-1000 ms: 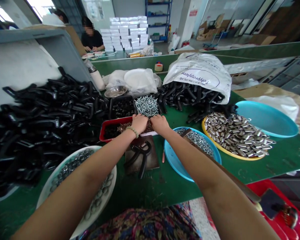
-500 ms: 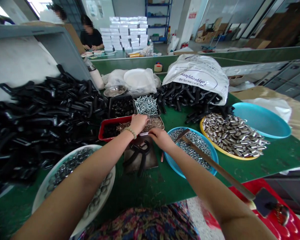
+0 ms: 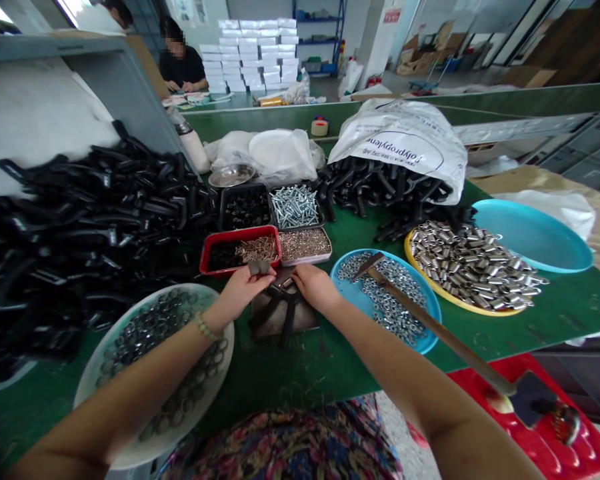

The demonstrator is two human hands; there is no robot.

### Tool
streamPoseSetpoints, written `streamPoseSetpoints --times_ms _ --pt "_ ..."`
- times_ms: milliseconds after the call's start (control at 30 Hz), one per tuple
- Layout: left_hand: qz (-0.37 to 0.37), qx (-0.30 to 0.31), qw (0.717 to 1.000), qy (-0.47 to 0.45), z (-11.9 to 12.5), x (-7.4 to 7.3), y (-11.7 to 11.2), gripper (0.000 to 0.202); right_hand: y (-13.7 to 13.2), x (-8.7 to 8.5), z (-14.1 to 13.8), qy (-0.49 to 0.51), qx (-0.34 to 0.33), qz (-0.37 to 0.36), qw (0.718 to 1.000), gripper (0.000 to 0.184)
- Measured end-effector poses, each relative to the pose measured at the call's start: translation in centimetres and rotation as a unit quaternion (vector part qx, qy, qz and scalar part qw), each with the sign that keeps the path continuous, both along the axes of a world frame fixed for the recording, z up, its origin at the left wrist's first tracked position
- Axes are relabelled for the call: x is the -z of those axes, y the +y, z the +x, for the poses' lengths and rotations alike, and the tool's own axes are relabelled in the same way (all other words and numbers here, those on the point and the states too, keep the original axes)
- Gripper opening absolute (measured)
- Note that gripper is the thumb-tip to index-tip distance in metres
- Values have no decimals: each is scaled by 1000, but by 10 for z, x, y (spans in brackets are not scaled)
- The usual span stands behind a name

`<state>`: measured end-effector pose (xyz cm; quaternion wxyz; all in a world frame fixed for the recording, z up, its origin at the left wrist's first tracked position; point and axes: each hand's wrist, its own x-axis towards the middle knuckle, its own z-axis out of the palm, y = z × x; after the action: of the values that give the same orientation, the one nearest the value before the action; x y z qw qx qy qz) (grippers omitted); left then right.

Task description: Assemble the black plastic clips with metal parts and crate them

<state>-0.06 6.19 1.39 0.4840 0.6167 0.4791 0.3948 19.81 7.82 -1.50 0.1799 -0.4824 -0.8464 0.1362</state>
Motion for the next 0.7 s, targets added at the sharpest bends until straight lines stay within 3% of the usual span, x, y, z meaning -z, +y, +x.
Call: streamPoseSetpoints --times_ms 167,300,400,467,567,700 --pt "4 -66 998 20 10 20 -27 18 -8 4 4 -85 -83 32 992 25" --pt "25 -83 995 43 18 25 -33 21 -9 -3 5 -55 -91 18 994 29" --pt "31 -67 994 84 18 24 -34 21 -13 -15 15 -15 -49 -21 998 32" --pt "61 -51 986 144 16 23 -34 19 -24 -21 28 -21 -33 -9 999 35" --pt "114 -33 965 232 14 23 -33 20 -49 -25 50 -112 -65 43 991 35" --pt "122 19 940 318 15 20 -31 24 -71 -22 59 -232 -89 92 964 23"
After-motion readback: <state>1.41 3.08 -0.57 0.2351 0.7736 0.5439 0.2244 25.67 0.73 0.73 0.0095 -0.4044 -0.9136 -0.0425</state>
